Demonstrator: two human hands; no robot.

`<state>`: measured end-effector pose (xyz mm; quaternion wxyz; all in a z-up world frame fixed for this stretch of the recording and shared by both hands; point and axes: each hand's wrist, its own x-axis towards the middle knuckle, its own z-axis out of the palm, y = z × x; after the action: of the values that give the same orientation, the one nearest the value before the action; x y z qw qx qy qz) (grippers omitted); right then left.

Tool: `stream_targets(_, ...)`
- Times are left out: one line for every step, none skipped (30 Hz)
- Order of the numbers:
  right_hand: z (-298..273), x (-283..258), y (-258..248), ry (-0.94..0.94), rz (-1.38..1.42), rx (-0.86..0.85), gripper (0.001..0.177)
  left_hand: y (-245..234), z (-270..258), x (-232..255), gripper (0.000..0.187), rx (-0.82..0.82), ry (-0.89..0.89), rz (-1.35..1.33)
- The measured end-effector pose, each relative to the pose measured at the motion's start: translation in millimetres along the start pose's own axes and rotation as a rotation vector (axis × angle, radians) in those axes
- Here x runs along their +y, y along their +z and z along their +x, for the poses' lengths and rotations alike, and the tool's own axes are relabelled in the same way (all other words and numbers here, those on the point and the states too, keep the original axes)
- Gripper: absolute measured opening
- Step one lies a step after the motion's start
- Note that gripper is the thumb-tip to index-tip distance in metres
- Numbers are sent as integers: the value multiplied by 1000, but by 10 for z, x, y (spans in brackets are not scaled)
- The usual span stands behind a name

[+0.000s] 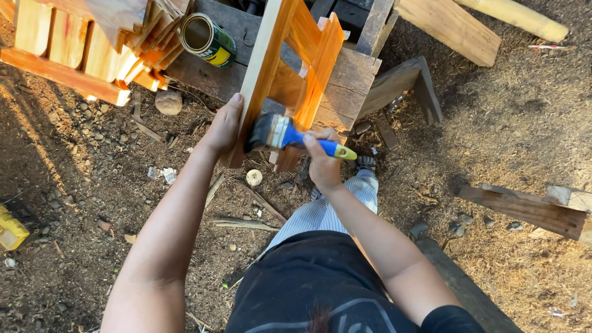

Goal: Painting or staining a wooden furniture component with a brush.

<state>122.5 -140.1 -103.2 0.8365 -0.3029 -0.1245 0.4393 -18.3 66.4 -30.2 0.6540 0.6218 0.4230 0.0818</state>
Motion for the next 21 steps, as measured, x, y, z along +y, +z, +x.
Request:
stream_targets(54, 28, -23, -46, -43, 2, 12, -15, 12, 8, 67, 2, 2, -48)
stream_targets(58, 1, -7, -48, -43, -2, 12, -29, 46, -36, 67, 3, 7, -48)
stream_targets(49, -22, 12, -59, -6, 92, 11, -47, 60, -90, 65, 35, 80, 77)
stream_targets(42, -44, 28, -71, 31, 187, 11, -63, 77, -147, 64, 67, 153, 202)
stream_targets(-48, 28, -9, -68, 28, 191, 11, -38, 33, -72, 64, 64, 149, 199)
stream_targets(-139, 97, -51, -28, -33, 172, 11, -9, -9, 2, 63, 76, 49, 149)
stream_targets(-221, 161, -96, 10, -94, 152, 12, 23, -42, 83, 61, 86, -48, 99)
stream_targets(-249, 304, -250, 11, -97, 155, 12, 36, -43, 44, 61, 83, -50, 97)
stream_targets(-233, 460, -396, 19, -160, 150, 11, 27, -23, 27, 61, 89, 62, 188)
stream_targets(-213, 618, -540, 27, -223, 146, 11, 17, -1, 11, 60, 94, 173, 280)
stream_targets(-270, 584, -613, 37, -226, 157, 11, 23, -38, 30, 60, 88, 160, 276)
stream_targets(-331, 547, -685, 35, -319, 112, 11, 31, -78, 49, 60, 82, 101, 193)
stream_targets(-277, 501, -781, 12, -413, 58, 11, 42, -30, 113, 60, 76, 64, 113)
stream_targets(-314, 450, -811, 1, -418, 59, 11, 61, -11, 84, 60, 69, 74, 112)
stream_targets(-325, 422, -804, 57, -501, 100, 11, 35, -16, 71, 60, 77, 130, 187)
stream_targets(-334, 401, -795, 113, -585, 142, 11, 2, -18, 56, 60, 84, 186, 262)
stream_targets(-349, 370, -690, 116, -587, 137, 11, -15, -25, 67, 60, 89, 184, 259)
stream_targets(-363, 342, -595, 47, -694, 141, 11, -28, -28, 71, 59, 102, 147, 261)
stream_targets(-399, 296, -515, -25, -804, 156, 12, -9, -8, 73, 59, 103, 108, 263)
stream_targets(-404, 289, -346, -23, -808, 164, 12, 23, -7, 30, 59, 95, 106, 261)
stream_targets(-381, 293, -164, -12, -740, 118, 11, 36, -3, 7, 57, 107, 120, 258)
